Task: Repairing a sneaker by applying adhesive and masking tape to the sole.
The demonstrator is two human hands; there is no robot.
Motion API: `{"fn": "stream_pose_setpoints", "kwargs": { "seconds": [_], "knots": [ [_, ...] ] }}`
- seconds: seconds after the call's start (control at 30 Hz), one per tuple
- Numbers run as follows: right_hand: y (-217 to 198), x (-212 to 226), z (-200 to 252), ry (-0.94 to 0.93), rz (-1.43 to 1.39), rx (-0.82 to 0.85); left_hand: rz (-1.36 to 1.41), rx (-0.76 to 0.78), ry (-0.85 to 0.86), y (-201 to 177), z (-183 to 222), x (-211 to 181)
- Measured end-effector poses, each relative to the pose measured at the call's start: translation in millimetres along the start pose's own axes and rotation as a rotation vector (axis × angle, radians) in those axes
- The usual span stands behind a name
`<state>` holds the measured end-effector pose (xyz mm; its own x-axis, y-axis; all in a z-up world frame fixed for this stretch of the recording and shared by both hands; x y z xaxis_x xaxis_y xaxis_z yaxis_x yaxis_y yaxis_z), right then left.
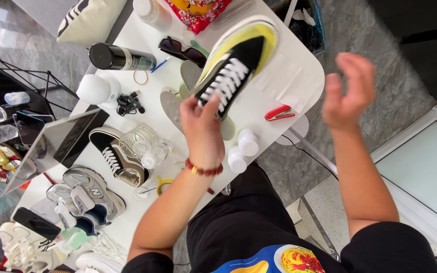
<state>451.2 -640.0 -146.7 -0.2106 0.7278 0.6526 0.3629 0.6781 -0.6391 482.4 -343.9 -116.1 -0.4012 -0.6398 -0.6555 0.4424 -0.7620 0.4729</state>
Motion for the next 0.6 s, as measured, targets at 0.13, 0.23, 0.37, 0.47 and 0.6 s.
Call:
{"fn": "stream_pose_setpoints", "kwargs": {
  "seconds": [0.13,0.23,0.37,0.47,0.6],
  "knots": [
    [-40.9,-15.7,17.1,0.188,-0.125,-0.217,-0.822,0.183,0.324,31.0,-43.3,14.7],
    [-45.6,-34.6,48.3,0.366,-0.284,-0.381,-1.149,0.412,0.355,62.7,-77.9,41.8],
    [-32.5,-48.5,91.5,0.576,-0.395,-0.465,-1.388,0.580,0.096,83.7,-126.1,88.8],
    [-30.2,-49.7,107.7,0.631,-0.399,-0.464,-1.434,0.588,-0.058,95.1,-135.5,105.5],
    [-31.6,-48.9,121.2,0.653,-0.388,-0.442,-1.469,0.664,0.008,90.3,-144.1,119.9]
  ]
}}
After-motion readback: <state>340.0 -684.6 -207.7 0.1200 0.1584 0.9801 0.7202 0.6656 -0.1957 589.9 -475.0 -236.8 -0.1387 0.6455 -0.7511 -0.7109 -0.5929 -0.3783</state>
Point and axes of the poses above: each hand's wrist, its own z-axis away from the middle knuckle, its own y-axis out of the palm, x = y × z, the point moved 4 cm from there along -z, towards the middle knuckle, and after that the axes turned 5 degrees about x, right-handed, at the moved point
